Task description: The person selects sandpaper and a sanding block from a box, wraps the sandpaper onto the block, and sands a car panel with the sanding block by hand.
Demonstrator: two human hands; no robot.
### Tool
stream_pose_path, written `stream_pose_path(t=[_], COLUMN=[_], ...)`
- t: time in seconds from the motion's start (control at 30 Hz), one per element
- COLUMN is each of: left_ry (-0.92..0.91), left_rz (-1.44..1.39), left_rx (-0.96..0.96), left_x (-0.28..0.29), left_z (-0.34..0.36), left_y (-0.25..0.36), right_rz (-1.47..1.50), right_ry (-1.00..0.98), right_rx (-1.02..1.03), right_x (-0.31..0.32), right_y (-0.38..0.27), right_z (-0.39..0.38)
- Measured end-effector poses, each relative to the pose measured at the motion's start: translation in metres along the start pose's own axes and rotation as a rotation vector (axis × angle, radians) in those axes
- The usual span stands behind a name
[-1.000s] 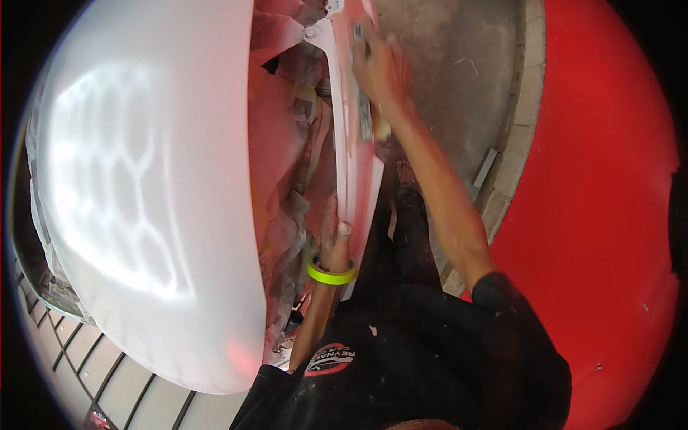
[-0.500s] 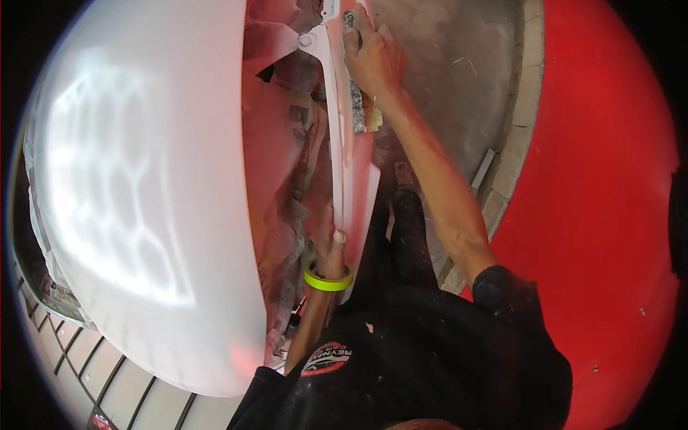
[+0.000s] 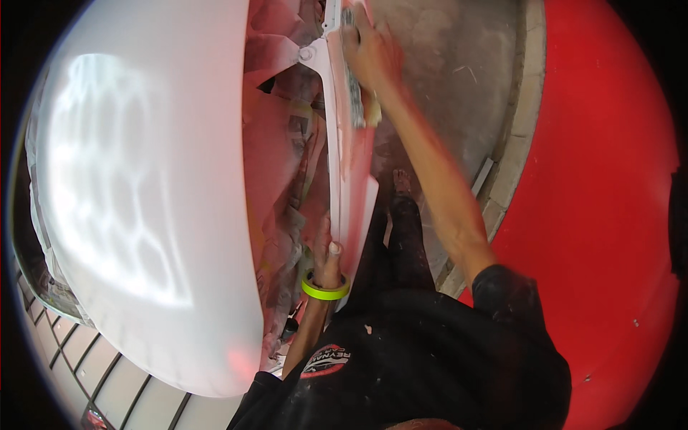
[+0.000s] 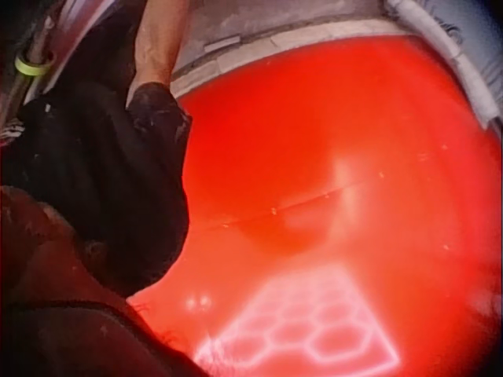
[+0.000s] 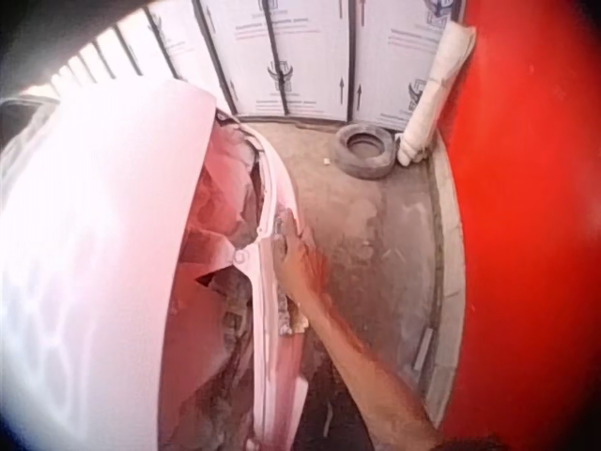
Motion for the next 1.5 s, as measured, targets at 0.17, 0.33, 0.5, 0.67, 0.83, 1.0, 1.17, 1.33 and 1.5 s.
stream_pose_path(t=[0.17,0.33,0.5,0.67,0.83,1.0,1.17,1.33,1.5], left_ry=[0.062,0.082,0.075,0.113,0.136,0.132,0.038,0.025,0.103], left_rz=[0.011,0.108,0.018,0.181,0.133,0.079,0.001,-0.007,0.161], left_rx=[0.023,-0.116,-0.019,-0.113,-0.022,-0.028,0.090,0.014,0.017], left_x=[0.002,0.008,0.007,0.017,0.014,0.017,-0.016,0.003,0.017], left_z=[0.002,-0.005,0.002,-0.007,-0.011,-0.012,-0.001,0.007,0.024], left_y=[0.013,-0.013,0.003,-0.003,-0.032,-0.008,0.020,0.011,-0.009], right_rz=[0.114,0.053,0.109,0.049,0.036,0.116,0.004,0.096,0.217], right_ry=[-0.138,-0.164,-0.152,-0.251,-0.105,-0.175,-0.222,-0.394,-0.102], right_rx=[-0.033,-0.037,-0.021,-0.036,-0.021,-0.003,-0.057,-0.242,-0.439], right_x=[0.060,-0.004,0.006,0.030,-0.037,0.035,0.013,0.005,0.041], right_y=[-0.036,-0.013,-0.011,-0.030,0.013,-0.025,-0.001,0.016,0.067], right_z=[-0.094,0.022,-0.023,-0.034,0.043,-0.058,-0.016,0.007,-0.034])
Point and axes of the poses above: each hand's wrist, its own z-axis towards the middle knuckle, its own x-axis out of the back of the hand, y = z × x, the point moved 7 cm from there along z, towards the middle knuckle, and after that the axes turned 15 degrees about y, right-handed, at the moved point
